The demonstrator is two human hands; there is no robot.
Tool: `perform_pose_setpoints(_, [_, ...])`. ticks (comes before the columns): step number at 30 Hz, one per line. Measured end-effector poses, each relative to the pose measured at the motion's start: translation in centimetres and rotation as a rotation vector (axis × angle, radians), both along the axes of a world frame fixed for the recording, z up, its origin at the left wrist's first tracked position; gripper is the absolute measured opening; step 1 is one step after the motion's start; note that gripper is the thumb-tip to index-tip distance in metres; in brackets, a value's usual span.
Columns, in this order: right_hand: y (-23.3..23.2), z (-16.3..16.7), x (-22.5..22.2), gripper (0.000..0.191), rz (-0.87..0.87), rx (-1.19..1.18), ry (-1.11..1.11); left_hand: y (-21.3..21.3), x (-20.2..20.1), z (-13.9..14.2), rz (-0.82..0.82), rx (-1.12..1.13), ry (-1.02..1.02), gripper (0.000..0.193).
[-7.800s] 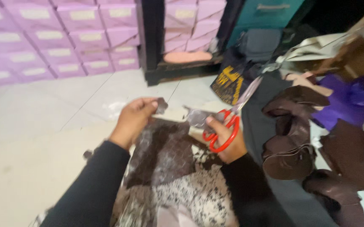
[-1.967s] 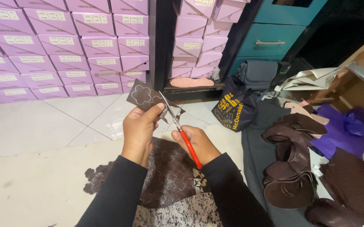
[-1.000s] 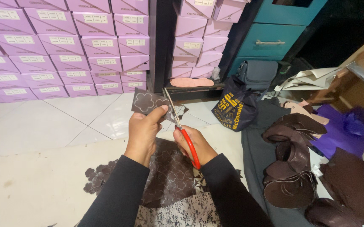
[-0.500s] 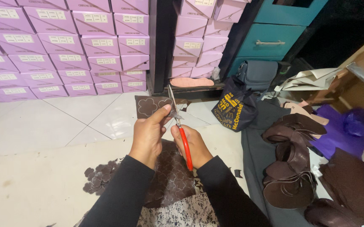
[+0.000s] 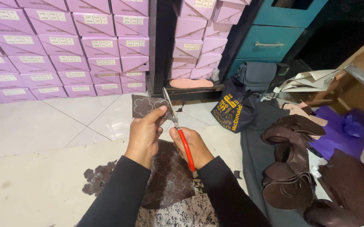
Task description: The person uses red-handled scissors to cut flower-shaped pieces from a brown patterned fabric. They hold the fabric with the left hand and cut along the outlines with the right hand, placing finished pieces on the floor.
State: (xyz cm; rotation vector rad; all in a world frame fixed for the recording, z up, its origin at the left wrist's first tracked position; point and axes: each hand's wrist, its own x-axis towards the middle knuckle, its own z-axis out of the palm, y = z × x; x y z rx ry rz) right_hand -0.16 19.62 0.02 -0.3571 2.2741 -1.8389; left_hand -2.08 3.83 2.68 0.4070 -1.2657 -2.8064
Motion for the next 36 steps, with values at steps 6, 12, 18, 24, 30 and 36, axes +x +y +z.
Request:
perform_pose_setpoints(6, [0.2, -0.1, 0.1, 0.051, -0.009, 0.054, -0.015, -0.3, 0.2, 0.2, 0.015, -0.057, -0.007, 0.01])
perform_pose_setpoints(12, [0.4, -0.2, 0.1, 0.051, 0.005, 0.016, -0.022, -0.4, 0.4, 0.5, 0.051, -0.116, 0.011, 0.011])
perform_pose_setpoints(18, [1.0, -0.4, 0.1, 0.052, 0.019, 0.087, -0.035, -0.3, 0.0, 0.0, 0.062, -0.161, 0.083, 0.01])
perform_pose_setpoints(24, [1.5, -0.8, 0.3, 0.049, 0.137, -0.063, -0.155, 0.8, -0.4, -1.2, 0.059, -0.114, 0.178, 0.01])
perform_pose_setpoints(30, [1.5, -1.0, 0.5, 0.05, 0.136, -0.043, -0.135, 1.4, -0.4, -1.3, 0.09, -0.054, 0.251, 0.011])
perform_pose_setpoints(36, [0.8, -1.0, 0.8, 0.05, 0.065, -0.028, -0.115, 1.2, 0.0, -1.1, 0.093, -0.081, 0.236, 0.011])
